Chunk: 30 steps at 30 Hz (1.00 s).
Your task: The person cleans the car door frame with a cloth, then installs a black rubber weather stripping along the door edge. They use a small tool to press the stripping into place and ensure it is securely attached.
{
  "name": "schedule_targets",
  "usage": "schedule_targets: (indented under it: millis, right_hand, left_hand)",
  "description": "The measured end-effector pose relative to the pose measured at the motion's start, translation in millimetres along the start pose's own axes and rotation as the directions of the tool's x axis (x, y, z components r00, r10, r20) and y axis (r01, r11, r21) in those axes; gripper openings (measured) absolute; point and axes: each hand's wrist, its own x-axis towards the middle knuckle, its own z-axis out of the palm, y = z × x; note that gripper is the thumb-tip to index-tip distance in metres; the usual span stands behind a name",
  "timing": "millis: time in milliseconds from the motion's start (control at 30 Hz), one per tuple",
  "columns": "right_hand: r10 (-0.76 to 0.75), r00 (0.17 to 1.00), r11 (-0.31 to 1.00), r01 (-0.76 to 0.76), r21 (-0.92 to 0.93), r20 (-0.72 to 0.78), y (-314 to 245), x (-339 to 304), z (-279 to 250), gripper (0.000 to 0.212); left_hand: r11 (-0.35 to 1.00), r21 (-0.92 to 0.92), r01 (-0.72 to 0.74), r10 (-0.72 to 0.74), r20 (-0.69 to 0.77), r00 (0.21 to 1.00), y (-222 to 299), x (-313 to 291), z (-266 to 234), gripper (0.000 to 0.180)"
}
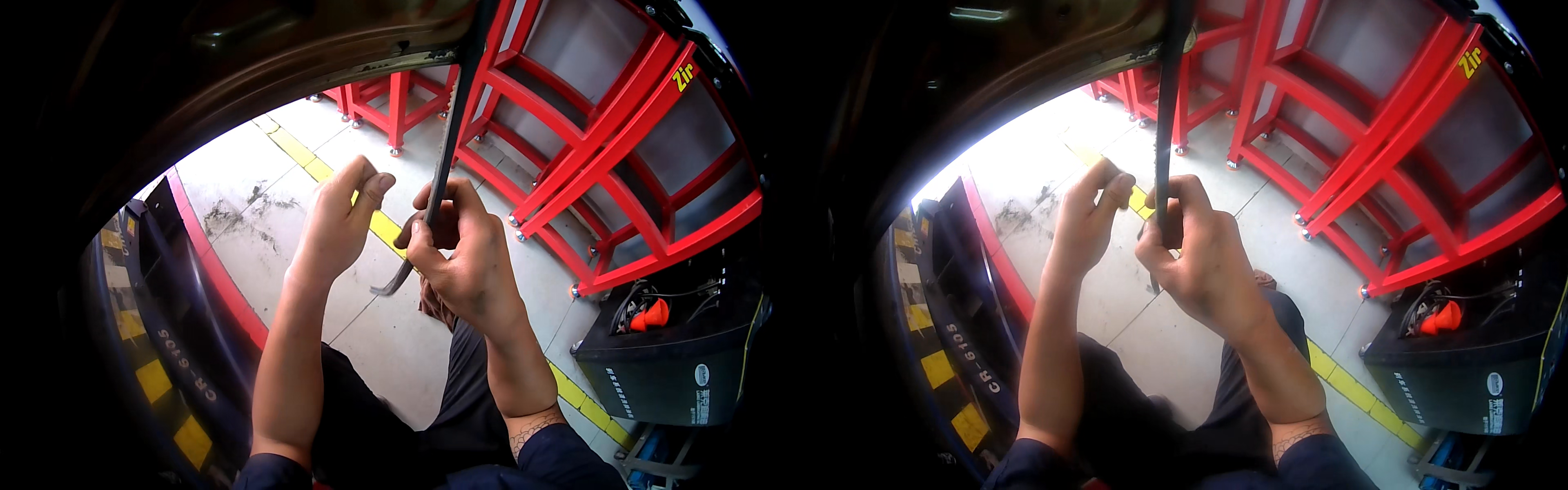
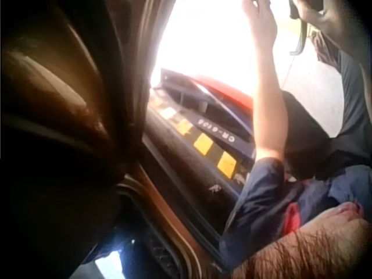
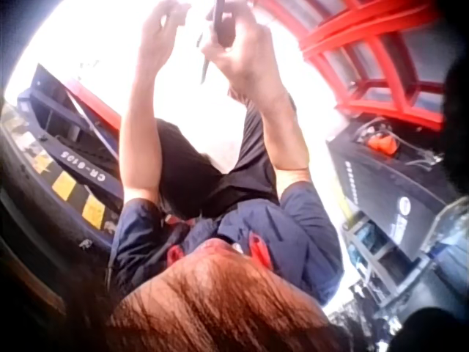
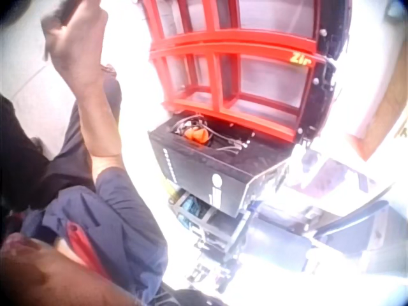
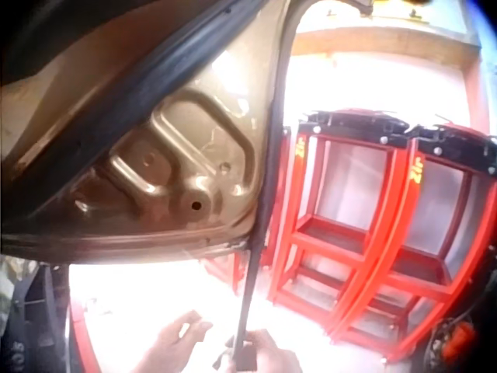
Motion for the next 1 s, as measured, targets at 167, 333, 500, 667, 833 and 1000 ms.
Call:
schedule_targets:
  millis: [167, 333, 500, 667, 833, 1000]
  right_hand:
    - [0.0, 1.0, 0.973, 0.006, 0.23, -0.026, 21, -8, 13, 0.025]
    - [0.221, 0.97, 0.934, -0.24, 0.263, 0.102, 36, -34, 15, 0.025]
    - [0.316, 0.936, 0.885, -0.35, 0.307, 0.155, 84, -82, 30, 0.024]
    - [0.417, 0.841, 0.703, -0.539, 0.464, 0.345, 57, -139, 24, 0.023]
    - [0.469, 0.835, 0.638, -0.545, 0.543, 0.287, -2, -151, -2, 0.028]
    - [0.517, 0.824, 0.679, -0.56, 0.474, 0.233, -23, -153, -8, 0.027]
  left_hand:
    - [0.969, -0.174, -0.176, 0.172, -0.039, 0.984, 19, -2, 11, 0.026]
    - [0.932, -0.362, 0.007, 0.161, 0.432, 0.887, 4, -3, 1, 0.036]
    - [0.954, -0.232, 0.19, -0.032, 0.551, 0.834, 14, -11, 5, 0.037]
    - [0.877, -0.371, 0.305, -0.102, 0.475, 0.874, 10, -11, 14, 0.045]
    - [0.673, -0.592, 0.444, -0.103, 0.519, 0.849, 14, -14, 29, 0.044]
    - [0.587, -0.625, 0.515, -0.102, 0.574, 0.813, 16, -19, 42, 0.044]
